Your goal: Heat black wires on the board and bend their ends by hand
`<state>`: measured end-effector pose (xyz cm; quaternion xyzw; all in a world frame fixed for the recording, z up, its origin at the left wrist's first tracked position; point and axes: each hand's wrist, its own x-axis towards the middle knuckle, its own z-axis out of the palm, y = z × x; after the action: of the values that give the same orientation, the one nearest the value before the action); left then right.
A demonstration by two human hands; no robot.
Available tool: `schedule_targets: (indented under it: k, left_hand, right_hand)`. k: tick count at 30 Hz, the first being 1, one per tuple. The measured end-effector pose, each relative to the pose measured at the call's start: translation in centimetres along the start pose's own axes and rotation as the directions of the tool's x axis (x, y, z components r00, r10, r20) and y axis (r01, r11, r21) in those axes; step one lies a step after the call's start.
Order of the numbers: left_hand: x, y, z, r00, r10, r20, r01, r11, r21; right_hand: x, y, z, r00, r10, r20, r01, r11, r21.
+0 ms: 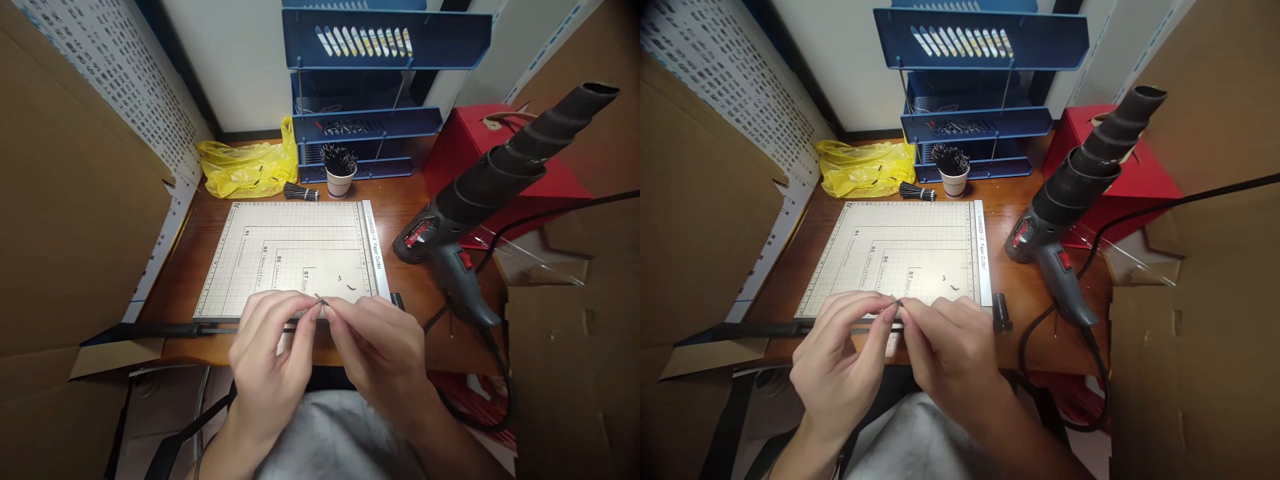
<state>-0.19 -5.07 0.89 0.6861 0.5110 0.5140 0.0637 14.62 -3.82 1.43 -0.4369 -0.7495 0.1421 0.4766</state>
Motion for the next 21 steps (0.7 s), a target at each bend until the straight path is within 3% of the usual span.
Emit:
schedule_targets:
  k: [8,15,21]
  left_hand:
    - [-0.22,0.18,0.23,0.998,-0.055,-0.004,0.055,0.997,-0.046]
    - [-0.55,0.29,0.14,0.977,-0.196,0.08,0.205,0.971,-0.126]
    - [-0.65,0.15,0.21,0.967,-0.221,0.128,0.241,0.955,-0.174]
  right_hand:
    - [-0.14,0.18,0.17,1.0,-0.019,-0.01,0.019,1.0,0.005]
    - [-0.28,0.11,0.25,0.999,-0.029,-0.019,0.029,1.0,0.002]
    - [-0.35,-0.16,0.35,0.999,-0.036,-0.037,0.036,0.999,-0.001]
